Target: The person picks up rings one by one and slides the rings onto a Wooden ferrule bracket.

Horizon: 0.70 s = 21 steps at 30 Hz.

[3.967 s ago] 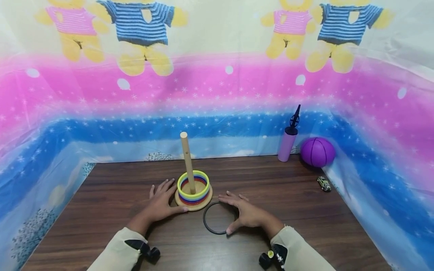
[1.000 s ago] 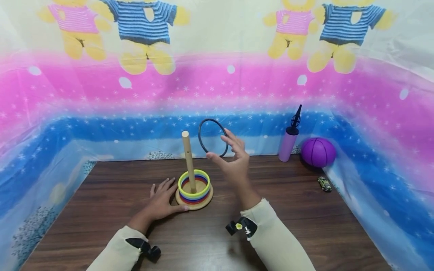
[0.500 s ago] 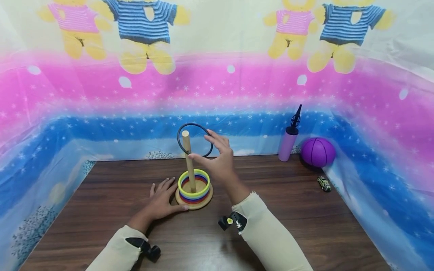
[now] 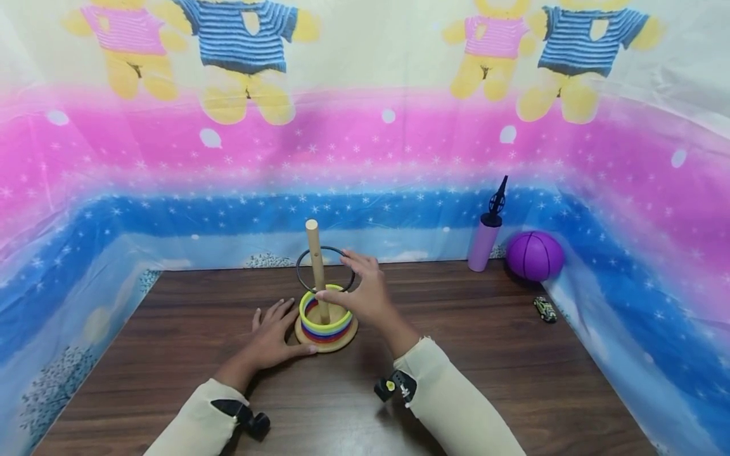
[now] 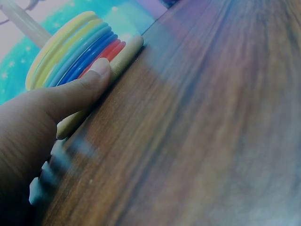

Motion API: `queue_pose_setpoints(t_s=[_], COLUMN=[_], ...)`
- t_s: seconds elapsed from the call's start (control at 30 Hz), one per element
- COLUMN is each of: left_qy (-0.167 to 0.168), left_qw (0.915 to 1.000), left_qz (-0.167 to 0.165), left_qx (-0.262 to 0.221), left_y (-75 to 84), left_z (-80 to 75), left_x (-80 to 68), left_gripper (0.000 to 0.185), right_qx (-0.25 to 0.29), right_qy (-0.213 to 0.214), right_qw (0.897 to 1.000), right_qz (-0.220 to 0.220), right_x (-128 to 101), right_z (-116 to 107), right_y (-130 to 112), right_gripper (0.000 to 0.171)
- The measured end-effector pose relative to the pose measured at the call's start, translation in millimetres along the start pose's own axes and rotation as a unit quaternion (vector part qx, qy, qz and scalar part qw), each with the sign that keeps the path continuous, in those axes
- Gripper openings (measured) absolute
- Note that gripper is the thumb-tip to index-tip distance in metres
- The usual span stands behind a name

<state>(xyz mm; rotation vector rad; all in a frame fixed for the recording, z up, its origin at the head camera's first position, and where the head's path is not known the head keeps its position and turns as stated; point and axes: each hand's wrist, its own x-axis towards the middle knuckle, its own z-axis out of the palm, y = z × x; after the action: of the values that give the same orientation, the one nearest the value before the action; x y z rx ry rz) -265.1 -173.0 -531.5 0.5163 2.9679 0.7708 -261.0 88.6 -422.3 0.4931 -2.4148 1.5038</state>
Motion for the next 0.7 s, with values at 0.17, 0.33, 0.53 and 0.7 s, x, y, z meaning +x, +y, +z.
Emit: queue_pose_setpoints(t_s=[0.17, 0.33, 0.53, 0.7], left_qy=[0.001, 0.0, -0.004, -0.004], left_qw=[1.0, 1.0, 1.0, 1.0], left_qz=[-0.001, 0.0, 0.001, 0.001], left_qx=[0.003, 0.003, 0.002, 0.004], left_y=[0.9, 1.1, 1.1, 0.9], left_z=[-0.9, -1.0, -1.1, -0.5], left_x=[-0.3, -0.2, -0.3, -0.2], left_gripper=[0.112, 0.11, 0.11, 0.11], right_qx=[-0.003, -0.018, -0.052, -0.06], right_qy=[-0.017, -0.031, -0.051, -0.06], right_qw=[1.0, 0.999, 0.997, 0.996], right_qz=[0.013, 0.015, 0.024, 0.021], right_x=[-5, -9, -14, -18], right_z=[9, 16, 22, 26], right_y=[16, 27, 36, 43], right_gripper=[0.086, 0.082, 0.083, 0.082])
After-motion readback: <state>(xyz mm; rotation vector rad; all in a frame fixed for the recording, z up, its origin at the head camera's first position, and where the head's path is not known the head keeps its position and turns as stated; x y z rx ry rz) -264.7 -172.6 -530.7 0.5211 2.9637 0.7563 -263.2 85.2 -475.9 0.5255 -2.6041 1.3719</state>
